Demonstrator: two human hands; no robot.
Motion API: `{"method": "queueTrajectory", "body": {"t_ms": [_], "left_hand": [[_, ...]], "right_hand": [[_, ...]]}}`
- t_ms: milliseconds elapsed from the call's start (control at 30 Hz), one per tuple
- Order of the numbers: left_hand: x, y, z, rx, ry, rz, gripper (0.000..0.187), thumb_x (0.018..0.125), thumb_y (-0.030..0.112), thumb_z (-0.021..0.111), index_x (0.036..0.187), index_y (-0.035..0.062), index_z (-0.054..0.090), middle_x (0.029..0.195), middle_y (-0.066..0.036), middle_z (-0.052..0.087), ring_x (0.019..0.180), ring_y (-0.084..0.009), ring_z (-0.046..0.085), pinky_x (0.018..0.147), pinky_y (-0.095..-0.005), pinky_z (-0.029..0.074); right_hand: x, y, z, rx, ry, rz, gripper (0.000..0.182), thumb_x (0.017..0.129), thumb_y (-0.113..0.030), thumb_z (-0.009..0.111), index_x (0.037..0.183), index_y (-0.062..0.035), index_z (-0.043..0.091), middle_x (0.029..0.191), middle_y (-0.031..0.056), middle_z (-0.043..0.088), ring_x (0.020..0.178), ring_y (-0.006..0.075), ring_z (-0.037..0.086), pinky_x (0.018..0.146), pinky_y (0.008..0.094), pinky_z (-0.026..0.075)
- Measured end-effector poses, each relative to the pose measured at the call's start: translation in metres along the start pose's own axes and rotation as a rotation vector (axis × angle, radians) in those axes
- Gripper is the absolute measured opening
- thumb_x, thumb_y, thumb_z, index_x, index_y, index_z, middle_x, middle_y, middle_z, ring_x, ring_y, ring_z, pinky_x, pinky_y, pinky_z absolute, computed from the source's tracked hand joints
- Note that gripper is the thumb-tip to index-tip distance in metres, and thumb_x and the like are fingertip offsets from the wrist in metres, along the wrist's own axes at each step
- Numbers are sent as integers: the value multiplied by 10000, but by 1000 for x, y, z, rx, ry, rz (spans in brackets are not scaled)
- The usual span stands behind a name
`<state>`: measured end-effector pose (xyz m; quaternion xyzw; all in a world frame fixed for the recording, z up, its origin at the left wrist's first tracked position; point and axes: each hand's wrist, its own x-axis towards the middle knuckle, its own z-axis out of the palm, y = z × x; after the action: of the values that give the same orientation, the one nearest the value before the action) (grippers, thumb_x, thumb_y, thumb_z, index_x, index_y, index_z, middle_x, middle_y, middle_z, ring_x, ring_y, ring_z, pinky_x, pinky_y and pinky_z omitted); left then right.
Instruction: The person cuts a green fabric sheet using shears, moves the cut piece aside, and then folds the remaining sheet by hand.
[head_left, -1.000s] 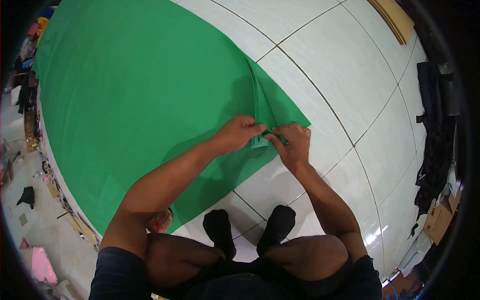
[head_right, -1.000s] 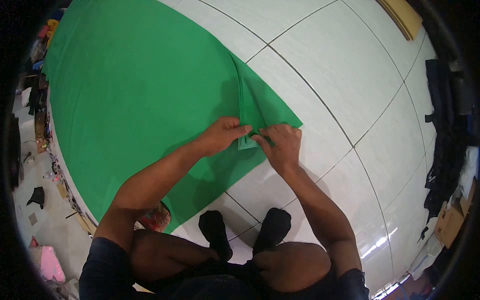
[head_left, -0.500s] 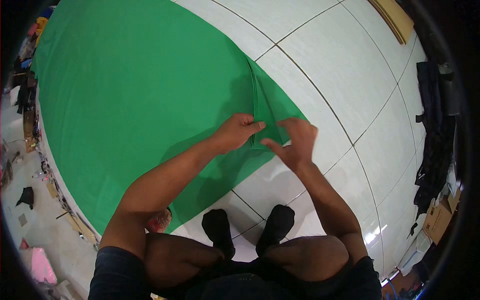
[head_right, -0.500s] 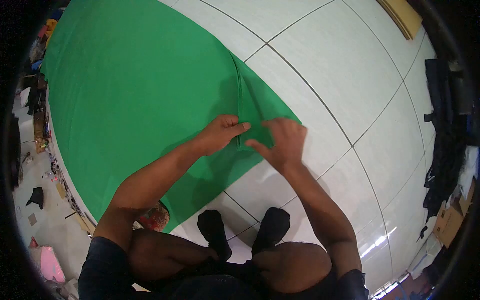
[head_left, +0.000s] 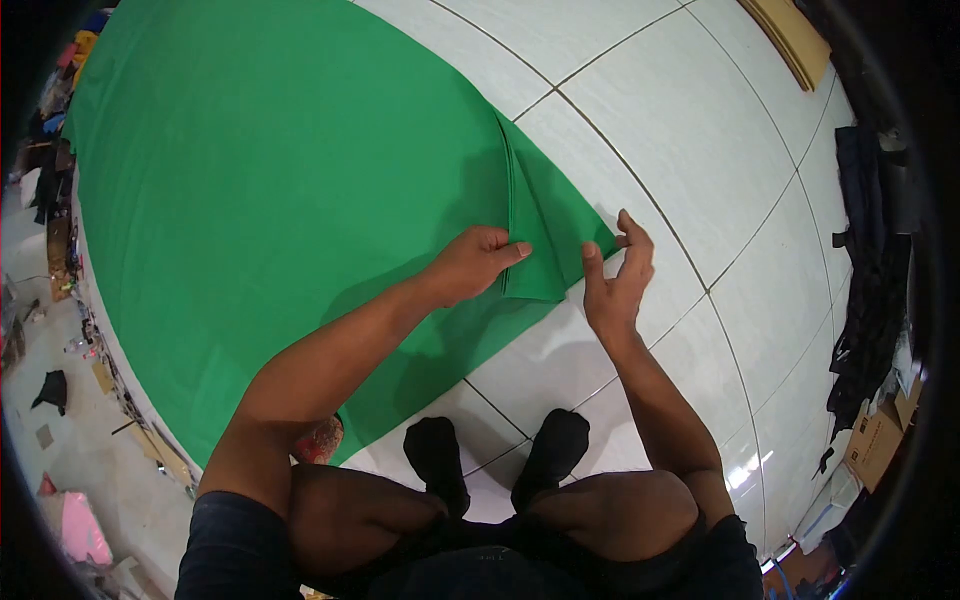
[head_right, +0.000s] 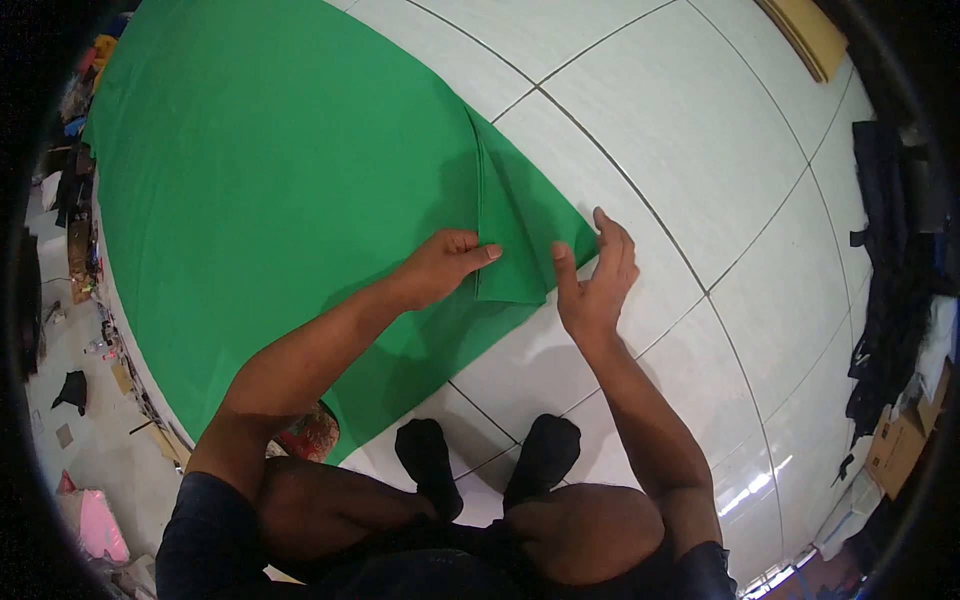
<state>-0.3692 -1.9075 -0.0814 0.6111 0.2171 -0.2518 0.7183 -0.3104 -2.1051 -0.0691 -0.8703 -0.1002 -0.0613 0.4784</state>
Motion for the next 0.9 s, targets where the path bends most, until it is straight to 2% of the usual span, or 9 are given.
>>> {"method": "queueTrajectory", "body": {"t_ms": [67, 133, 267, 500, 600, 667, 733, 800, 900], "left_hand": [[1, -1, -1, 25, 3, -12, 275, 948, 285, 575, 874, 40, 675, 599, 90, 460, 505, -16, 323, 436, -227, 262], [0, 3, 1, 40, 16, -31, 281, 948, 286, 571, 869, 38, 676, 605, 88, 471, 501, -15, 319, 434, -228, 262], [-10, 16, -2, 150, -1, -33, 282, 950, 284, 567, 864, 37, 675, 599, 91, 456, 500, -15, 314, 436, -226, 257], [1, -3, -2, 7, -1, 37, 277, 948, 279, 571, 815, 54, 665, 569, 94, 405, 507, -27, 311, 451, -248, 264], [0, -3, -2, 37, 14, 8, 288, 945, 284, 576, 791, 55, 657, 560, 90, 387, 504, -27, 304, 445, -251, 252], [-1, -2, -1, 34, 20, 13, 293, 943, 287, 579, 780, 55, 653, 558, 88, 379, 502, -26, 300, 442, -250, 244], [0, -3, -1, 85, 28, -8, 290, 940, 289, 582, 788, 54, 659, 548, 85, 376, 497, -27, 301, 440, -251, 246], [3, -6, -1, 105, 27, -4, 296, 937, 292, 587, 767, 58, 647, 543, 86, 371, 492, -27, 295, 436, -253, 241], [-2, 2, 0, 103, 34, 1, 320, 933, 300, 595, 712, 68, 606, 532, 88, 362, 482, -26, 289, 428, -255, 232]], "right_hand": [[1, -7, -2, -97, 39, -240, 275, 765, -208, 761, 983, -92, 641, 987, 55, 638, 915, 201, 550, 816, 376, 368], [-7, -8, -3, -311, -431, -322, 397, 689, -314, 810, 1000, -128, 647, 1032, 18, 619, 992, 230, 522, 827, 371, 334], [-13, 2, 9, -190, -384, -306, 175, 719, -238, 782, 836, -135, 700, 834, -26, 677, 827, 167, 565, 779, 349, 323], [-11, 13, 7, 1, -430, -96, 106, 792, -157, 727, 881, -102, 708, 891, 33, 698, 826, 201, 593, 811, 352, 343], [-6, 10, 8, 145, -170, 27, 167, 805, -167, 718, 946, -83, 690, 931, 85, 675, 894, 227, 586, 848, 386, 355], [4, -15, -1, -109, 59, -141, 216, 790, -192, 733, 961, -76, 669, 949, 114, 642, 973, 240, 563, 884, 415, 348], [1, -10, -2, -105, -28, -276, 222, 750, -245, 769, 891, -108, 665, 921, 51, 627, 989, 216, 541, 857, 399, 338], [-13, -4, 2, -248, -459, -277, 207, 729, -264, 781, 842, -140, 660, 904, -1, 630, 917, 194, 542, 796, 370, 326], [-13, -1, 8, -162, -403, -288, 142, 750, -240, 763, 786, -149, 660, 825, -27, 634, 812, 176, 546, 739, 351, 308]]}}
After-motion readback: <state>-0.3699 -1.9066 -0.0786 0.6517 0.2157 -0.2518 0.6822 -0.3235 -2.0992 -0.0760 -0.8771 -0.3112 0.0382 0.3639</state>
